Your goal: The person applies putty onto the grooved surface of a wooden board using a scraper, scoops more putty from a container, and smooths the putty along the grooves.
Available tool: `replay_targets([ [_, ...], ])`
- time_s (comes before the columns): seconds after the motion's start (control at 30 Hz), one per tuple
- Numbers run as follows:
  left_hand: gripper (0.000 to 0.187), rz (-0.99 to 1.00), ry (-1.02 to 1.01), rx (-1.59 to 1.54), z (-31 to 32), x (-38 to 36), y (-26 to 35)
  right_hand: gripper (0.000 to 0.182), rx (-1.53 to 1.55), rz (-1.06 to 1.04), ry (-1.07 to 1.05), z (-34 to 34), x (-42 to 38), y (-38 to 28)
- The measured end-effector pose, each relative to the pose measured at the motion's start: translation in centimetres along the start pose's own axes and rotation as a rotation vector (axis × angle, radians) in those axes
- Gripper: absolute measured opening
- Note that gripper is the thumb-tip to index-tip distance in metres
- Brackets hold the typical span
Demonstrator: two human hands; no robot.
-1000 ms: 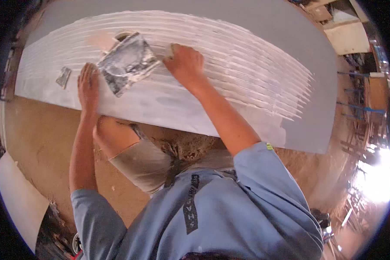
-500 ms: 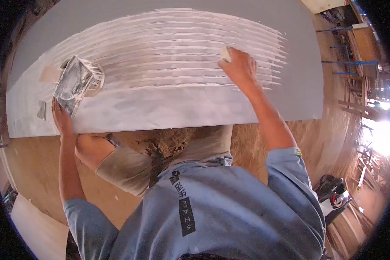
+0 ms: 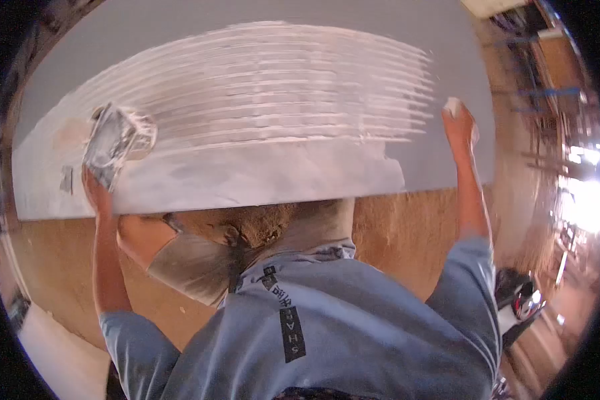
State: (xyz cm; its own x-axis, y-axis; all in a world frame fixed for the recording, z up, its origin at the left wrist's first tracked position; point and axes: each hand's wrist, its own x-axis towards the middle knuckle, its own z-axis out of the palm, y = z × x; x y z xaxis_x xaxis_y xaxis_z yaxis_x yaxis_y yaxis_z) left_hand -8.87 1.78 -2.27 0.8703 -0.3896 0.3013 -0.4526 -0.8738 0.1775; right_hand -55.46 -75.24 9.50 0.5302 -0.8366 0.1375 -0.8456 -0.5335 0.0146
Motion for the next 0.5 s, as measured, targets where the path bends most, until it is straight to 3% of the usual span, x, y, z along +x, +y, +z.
replay_targets([
  [0.03,0.047,0.014,0.088,0.011,2.7,-1.0,-4.7,0.048,0.053,-0.032,0.135,1.1,-0.4,-1.0],
  [0.1,0.045,0.021,0.109,0.014,1.2,-0.6,-1.8,0.043,0.308,-0.011,-0.083,-2.7,-4.3,-10.9],
  [0.27,0.043,-0.003,0.114,-0.04,-2.0,0.8,3.6,0.036,0.813,-0.358,-0.414,-0.8,-13.0,-32.4],
  [0.33,0.043,-0.02,0.099,-0.05,-2.4,0.9,4.1,0.037,0.699,-0.542,-0.399,-1.2,-14.9,-39.4],
  [0.43,0.044,-0.035,0.098,-0.113,-2.7,0.9,3.4,0.038,0.684,-0.582,-0.466,-1.8,-16.7,-46.3],
  [0.5,0.045,-0.019,0.08,-0.113,-2.1,0.9,3.4,0.042,0.615,-0.657,-0.339,-0.3,-17.3,-48.7],
])
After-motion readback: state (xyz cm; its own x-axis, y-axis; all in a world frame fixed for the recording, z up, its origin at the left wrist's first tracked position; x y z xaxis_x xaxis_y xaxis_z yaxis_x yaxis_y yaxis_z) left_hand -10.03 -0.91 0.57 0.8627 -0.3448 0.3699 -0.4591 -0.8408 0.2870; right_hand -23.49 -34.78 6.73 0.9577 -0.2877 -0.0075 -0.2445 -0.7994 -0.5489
